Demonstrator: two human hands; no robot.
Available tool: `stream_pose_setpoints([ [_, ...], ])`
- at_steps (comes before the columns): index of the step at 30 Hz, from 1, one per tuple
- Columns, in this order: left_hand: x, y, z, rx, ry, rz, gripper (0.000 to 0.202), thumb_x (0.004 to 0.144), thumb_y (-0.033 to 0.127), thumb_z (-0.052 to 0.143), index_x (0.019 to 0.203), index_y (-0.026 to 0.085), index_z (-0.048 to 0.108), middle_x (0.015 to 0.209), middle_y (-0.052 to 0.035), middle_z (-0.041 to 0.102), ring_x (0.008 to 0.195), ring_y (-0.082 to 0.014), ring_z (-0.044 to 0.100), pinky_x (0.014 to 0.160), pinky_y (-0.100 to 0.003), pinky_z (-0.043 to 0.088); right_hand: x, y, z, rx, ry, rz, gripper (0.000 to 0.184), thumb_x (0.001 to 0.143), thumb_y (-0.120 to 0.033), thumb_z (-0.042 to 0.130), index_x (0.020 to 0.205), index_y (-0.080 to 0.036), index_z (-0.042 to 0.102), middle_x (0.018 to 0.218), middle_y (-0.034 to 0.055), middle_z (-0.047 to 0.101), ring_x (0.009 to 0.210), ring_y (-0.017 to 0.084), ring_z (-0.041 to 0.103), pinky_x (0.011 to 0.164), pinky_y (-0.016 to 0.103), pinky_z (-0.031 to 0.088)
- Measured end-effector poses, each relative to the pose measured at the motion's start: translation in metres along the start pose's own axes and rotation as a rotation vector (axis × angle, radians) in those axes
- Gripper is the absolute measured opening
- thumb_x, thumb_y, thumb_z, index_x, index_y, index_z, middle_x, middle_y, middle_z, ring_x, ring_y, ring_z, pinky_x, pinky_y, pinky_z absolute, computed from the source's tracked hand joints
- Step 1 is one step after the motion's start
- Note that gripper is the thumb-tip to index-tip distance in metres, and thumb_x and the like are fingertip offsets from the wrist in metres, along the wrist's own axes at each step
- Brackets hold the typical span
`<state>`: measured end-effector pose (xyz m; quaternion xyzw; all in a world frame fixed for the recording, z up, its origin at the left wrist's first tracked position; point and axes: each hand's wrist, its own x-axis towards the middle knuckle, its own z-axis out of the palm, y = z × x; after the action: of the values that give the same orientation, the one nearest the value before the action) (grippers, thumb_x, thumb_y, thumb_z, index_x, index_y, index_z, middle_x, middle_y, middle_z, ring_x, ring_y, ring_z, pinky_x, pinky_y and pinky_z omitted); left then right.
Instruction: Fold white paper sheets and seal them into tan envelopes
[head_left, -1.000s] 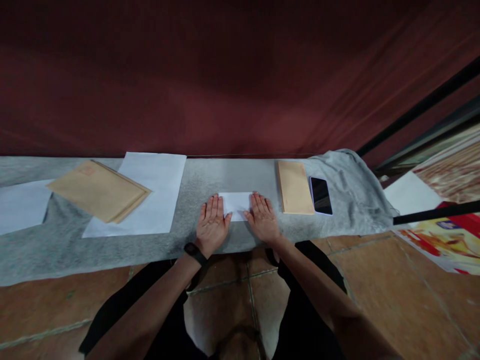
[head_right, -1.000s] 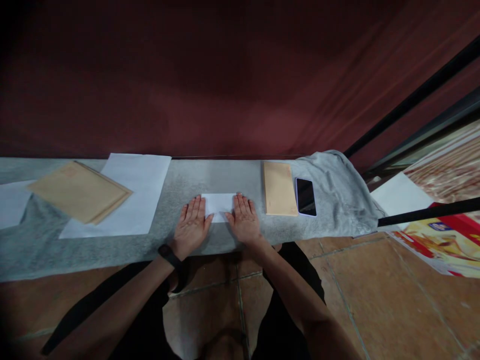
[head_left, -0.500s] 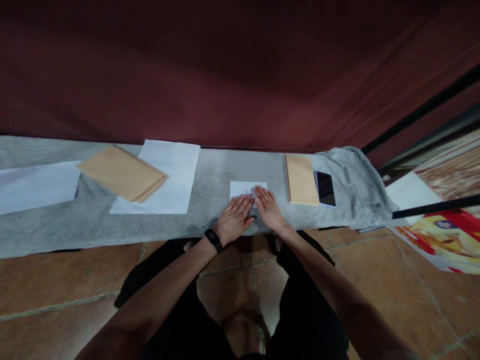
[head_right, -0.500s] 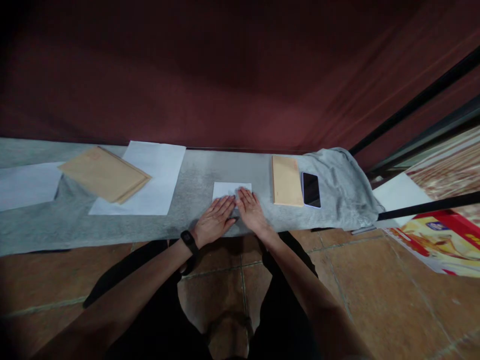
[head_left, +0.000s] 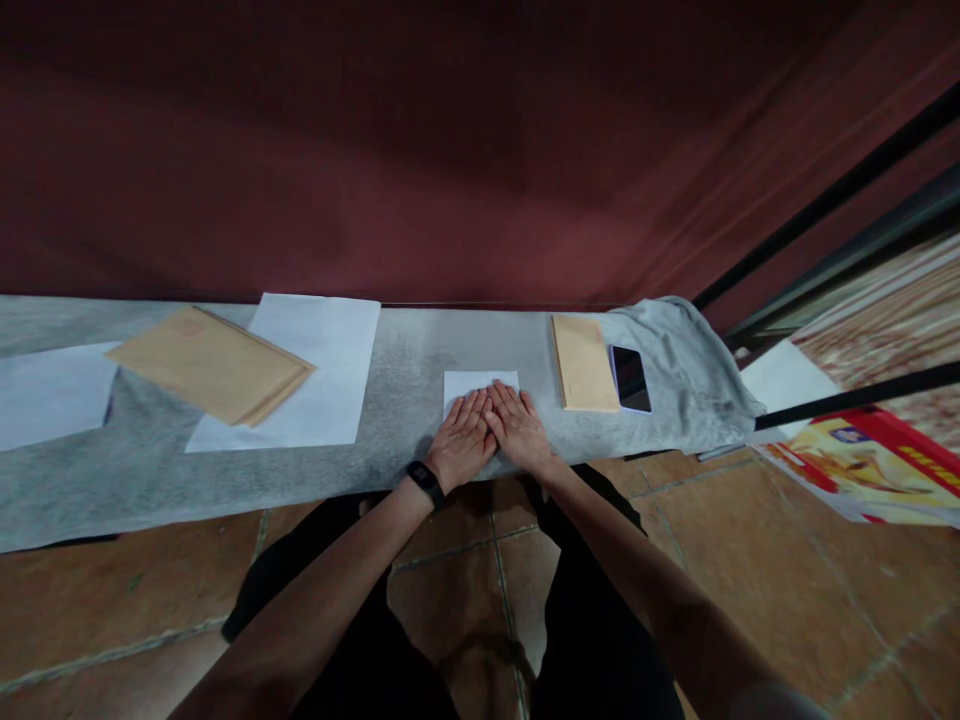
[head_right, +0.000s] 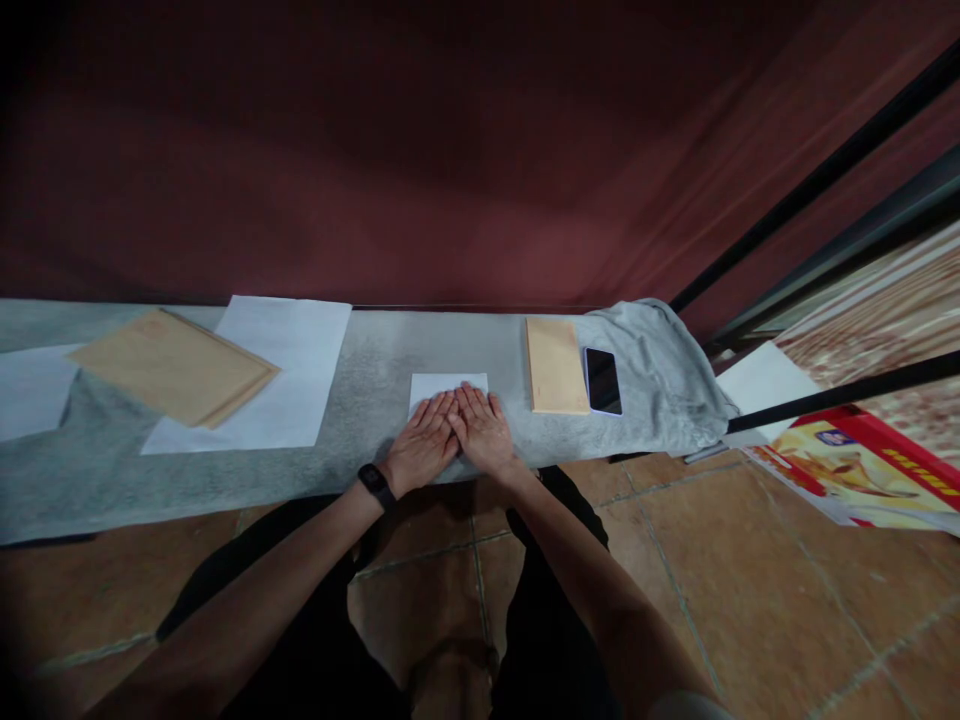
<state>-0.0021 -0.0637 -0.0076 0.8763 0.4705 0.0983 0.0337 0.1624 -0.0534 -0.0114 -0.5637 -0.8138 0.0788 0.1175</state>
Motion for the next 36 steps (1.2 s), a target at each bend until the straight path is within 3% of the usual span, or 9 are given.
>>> stream_pose_setpoints([
  [6,0.023,-0.004,-0.003,0.002,-0.083,-0.034,0.062,0.103,0.034,0.027,0.157,0.005,0.037,0.166,-0.0152,0.034,0.157,-0.0259,0.025,0.129,-0.046,0.019,0.010,0.008,0.005,-0.017,0.021,0.053,0.059,0.111,-0.042,0.018,0.159,-0.012,0.037,0.167,0.0103,0.032,0.156,0.024,0.028,0.128,0.049,0.017],
  [17,0.041,-0.023,-0.001,-0.020,-0.078,-0.193,0.063,0.103,0.032,0.025,0.159,0.004,0.033,0.168,-0.0140,0.028,0.158,-0.0242,0.022,0.130,-0.043,0.015,0.020,0.013,0.009,-0.038,0.090,0.135,0.065,0.110,-0.049,0.020,0.160,-0.010,0.035,0.167,0.0129,0.032,0.154,0.029,0.033,0.127,0.051,0.018],
  [27,0.029,-0.046,0.006,0.013,0.012,-0.357,0.066,0.103,0.037,0.026,0.160,0.003,0.030,0.168,-0.0169,0.026,0.158,-0.0274,0.021,0.129,-0.047,0.019,0.016,0.025,0.006,-0.077,0.110,0.180,0.066,0.110,-0.049,0.024,0.161,-0.008,0.032,0.167,0.0140,0.031,0.154,0.030,0.031,0.126,0.050,0.020],
  [36,0.009,-0.056,0.007,0.009,0.143,-0.353,0.067,0.104,0.040,0.027,0.161,0.005,0.029,0.165,-0.0202,0.032,0.156,-0.0318,0.028,0.126,-0.054,0.025,0.012,0.034,0.003,-0.036,0.117,0.207,0.060,0.109,-0.041,0.028,0.162,-0.013,0.030,0.168,0.0125,0.031,0.154,0.030,0.031,0.126,0.051,0.022],
])
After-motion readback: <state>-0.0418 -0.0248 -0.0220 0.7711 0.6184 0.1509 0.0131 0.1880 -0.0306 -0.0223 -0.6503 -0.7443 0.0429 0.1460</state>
